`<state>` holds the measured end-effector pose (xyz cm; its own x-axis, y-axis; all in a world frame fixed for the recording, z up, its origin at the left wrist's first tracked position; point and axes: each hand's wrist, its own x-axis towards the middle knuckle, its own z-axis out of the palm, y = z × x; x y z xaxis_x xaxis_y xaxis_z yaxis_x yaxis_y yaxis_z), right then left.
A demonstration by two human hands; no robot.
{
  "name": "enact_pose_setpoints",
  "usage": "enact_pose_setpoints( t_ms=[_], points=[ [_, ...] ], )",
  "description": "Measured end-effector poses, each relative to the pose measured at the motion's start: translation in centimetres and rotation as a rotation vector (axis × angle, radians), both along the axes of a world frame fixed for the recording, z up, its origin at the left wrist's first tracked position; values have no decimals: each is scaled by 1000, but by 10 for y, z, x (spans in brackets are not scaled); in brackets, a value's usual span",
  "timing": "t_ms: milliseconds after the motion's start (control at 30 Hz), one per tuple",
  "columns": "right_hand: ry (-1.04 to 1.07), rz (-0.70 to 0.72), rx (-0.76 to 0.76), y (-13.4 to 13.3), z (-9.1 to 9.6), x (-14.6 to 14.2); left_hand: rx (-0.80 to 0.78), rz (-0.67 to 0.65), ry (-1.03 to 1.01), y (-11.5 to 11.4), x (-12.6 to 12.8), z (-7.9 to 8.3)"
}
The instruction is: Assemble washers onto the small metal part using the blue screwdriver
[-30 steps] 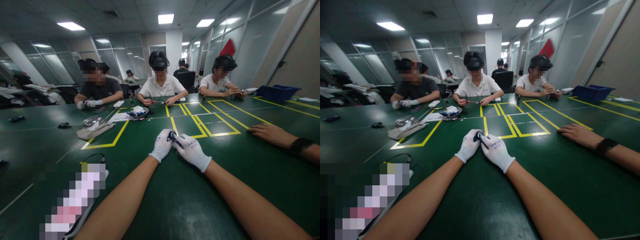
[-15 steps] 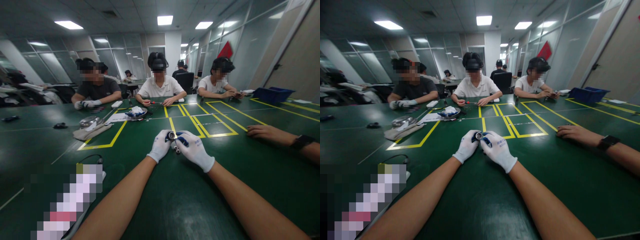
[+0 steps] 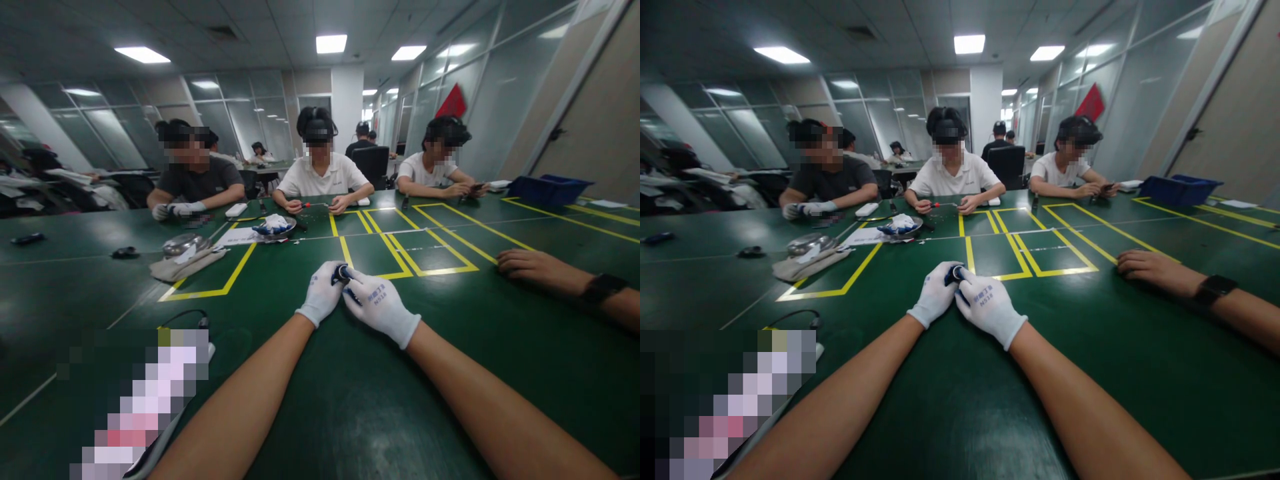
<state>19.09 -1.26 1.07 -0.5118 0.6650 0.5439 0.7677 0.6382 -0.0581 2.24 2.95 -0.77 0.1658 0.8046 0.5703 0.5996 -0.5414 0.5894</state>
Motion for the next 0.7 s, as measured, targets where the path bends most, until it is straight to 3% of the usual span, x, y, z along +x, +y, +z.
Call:
enact_pose_setpoints(
  t_ms=[700],
  points=[
    [293,19,-141,-7,8,0,-9,8,11,1,1,-1]
  ],
)
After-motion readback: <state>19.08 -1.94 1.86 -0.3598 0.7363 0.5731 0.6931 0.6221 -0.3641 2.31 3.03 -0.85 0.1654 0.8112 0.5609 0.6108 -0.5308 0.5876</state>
